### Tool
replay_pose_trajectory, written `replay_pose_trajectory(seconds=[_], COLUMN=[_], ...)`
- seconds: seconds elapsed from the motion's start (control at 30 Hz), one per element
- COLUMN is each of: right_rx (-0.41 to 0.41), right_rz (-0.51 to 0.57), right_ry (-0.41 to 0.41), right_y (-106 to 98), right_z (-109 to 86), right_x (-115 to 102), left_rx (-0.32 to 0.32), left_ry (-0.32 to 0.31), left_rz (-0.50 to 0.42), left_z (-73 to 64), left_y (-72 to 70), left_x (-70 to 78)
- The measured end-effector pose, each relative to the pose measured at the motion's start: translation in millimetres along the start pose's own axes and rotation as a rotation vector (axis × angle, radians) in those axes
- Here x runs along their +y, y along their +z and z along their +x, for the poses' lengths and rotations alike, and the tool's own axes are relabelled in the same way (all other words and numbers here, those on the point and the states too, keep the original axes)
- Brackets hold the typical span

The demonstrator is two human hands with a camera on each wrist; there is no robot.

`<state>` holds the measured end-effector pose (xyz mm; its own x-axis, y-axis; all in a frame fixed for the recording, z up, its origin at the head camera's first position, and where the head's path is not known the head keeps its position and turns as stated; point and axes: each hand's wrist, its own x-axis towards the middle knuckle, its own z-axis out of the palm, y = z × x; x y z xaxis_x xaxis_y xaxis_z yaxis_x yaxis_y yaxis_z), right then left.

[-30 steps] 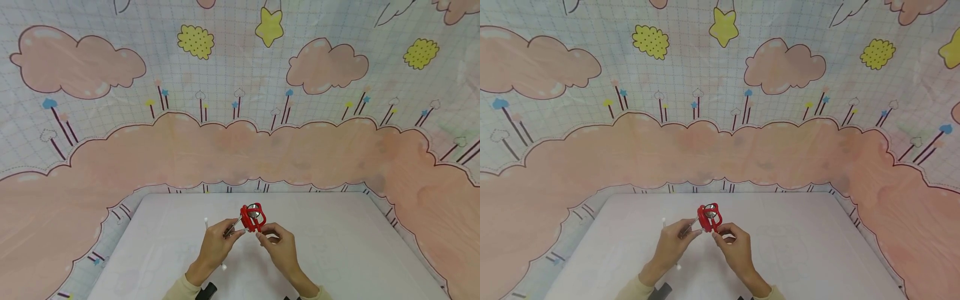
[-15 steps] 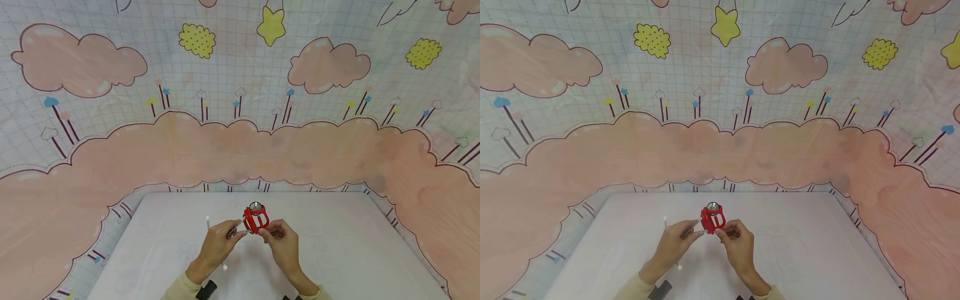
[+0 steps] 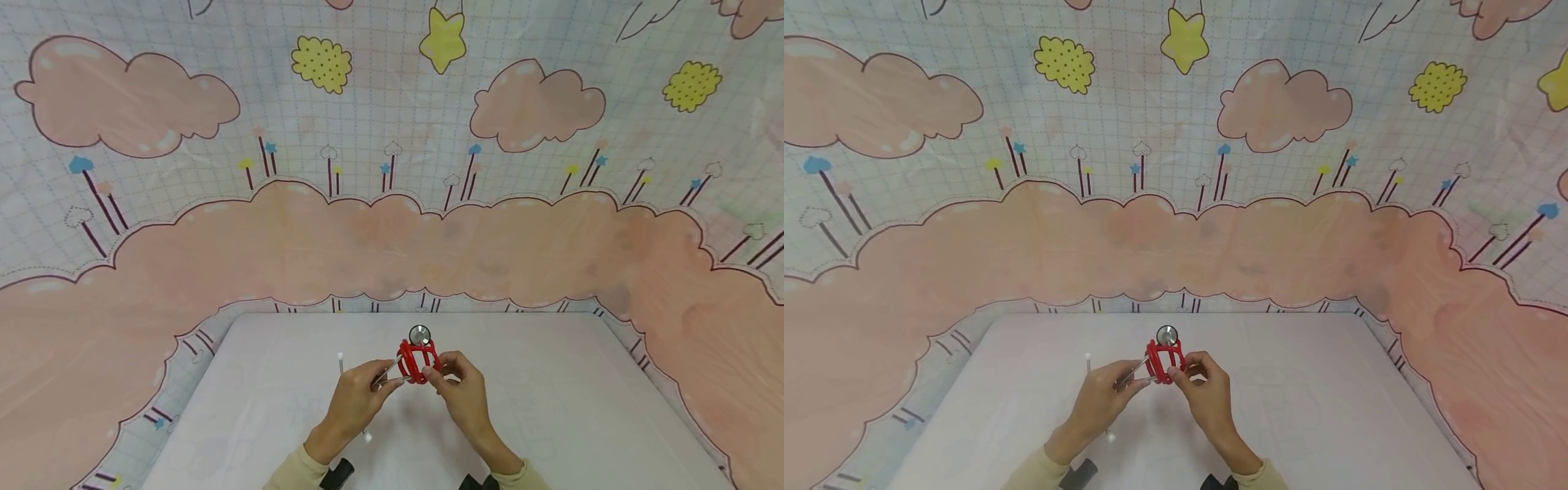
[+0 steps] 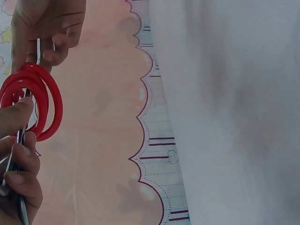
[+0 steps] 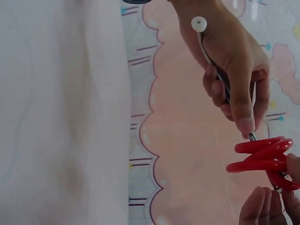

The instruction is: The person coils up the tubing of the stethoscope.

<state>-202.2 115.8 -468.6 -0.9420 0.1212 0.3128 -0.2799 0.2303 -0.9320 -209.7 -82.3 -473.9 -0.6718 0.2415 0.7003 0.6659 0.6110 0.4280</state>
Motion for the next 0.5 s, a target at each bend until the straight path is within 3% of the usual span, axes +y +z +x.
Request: replay_pose_trajectory(seconds=[0.27, 0.5], right_rx=[-0.115, -0.153], right_rz=[0.162, 0.199], right_ry=[0.077, 0.150], right_y=[-8, -11], right_z=[5.7, 9.3], right_x=[0, 5], left_rx=[-0.086, -0.166], left_ry=[-0.087, -0.144], left_rz=[-0.035, -0.068], left_z=[1.7, 4.9], left_y=[-0.8, -0.6], left_x=[0.8, -4.5])
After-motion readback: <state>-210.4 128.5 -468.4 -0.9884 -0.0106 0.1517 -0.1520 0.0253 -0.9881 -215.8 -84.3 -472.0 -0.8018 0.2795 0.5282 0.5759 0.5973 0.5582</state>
